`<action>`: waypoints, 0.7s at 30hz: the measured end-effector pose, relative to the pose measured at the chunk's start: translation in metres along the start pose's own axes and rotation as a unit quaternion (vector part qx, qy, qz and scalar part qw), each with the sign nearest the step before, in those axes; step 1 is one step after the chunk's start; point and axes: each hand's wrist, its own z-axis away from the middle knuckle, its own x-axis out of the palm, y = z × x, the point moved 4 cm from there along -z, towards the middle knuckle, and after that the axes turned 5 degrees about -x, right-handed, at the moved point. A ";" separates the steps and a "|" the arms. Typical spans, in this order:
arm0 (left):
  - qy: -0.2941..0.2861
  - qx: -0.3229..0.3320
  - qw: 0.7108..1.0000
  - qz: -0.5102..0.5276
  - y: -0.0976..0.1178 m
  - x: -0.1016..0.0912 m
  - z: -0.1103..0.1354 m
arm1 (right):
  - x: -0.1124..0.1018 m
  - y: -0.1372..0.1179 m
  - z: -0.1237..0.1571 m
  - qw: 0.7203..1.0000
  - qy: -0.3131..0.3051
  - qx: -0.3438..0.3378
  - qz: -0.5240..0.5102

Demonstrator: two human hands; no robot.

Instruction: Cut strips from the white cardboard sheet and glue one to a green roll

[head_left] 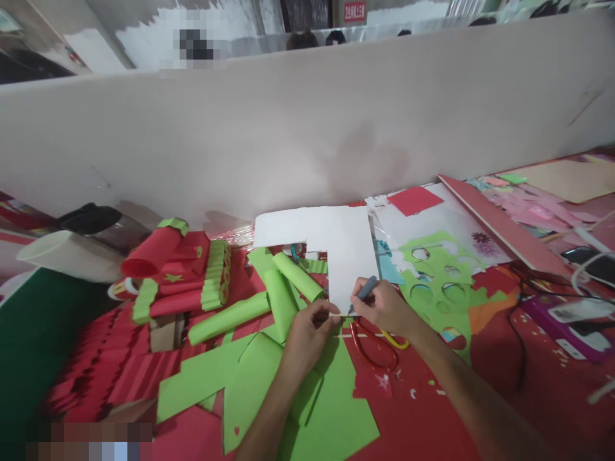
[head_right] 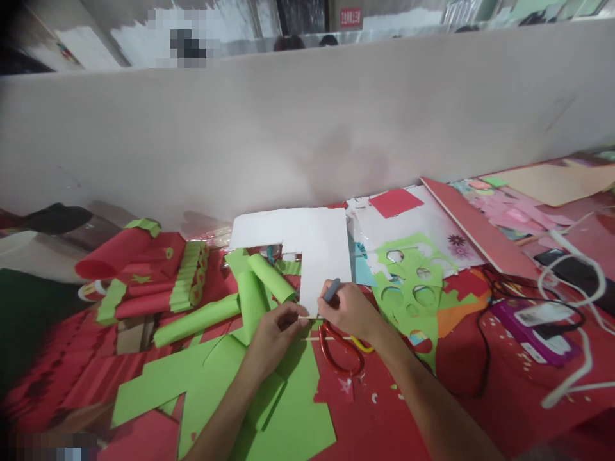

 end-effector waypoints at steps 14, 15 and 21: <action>0.004 0.004 1.000 -0.001 0.002 0.000 0.002 | 0.002 0.001 0.000 1.000 -0.030 0.006 0.007; 0.003 0.004 1.000 0.000 0.002 0.000 0.002 | 0.002 0.001 0.000 1.000 -0.029 0.006 0.006; 0.003 0.007 1.000 -0.002 -0.001 0.000 0.001 | 0.002 0.003 0.000 1.000 -0.023 0.017 0.003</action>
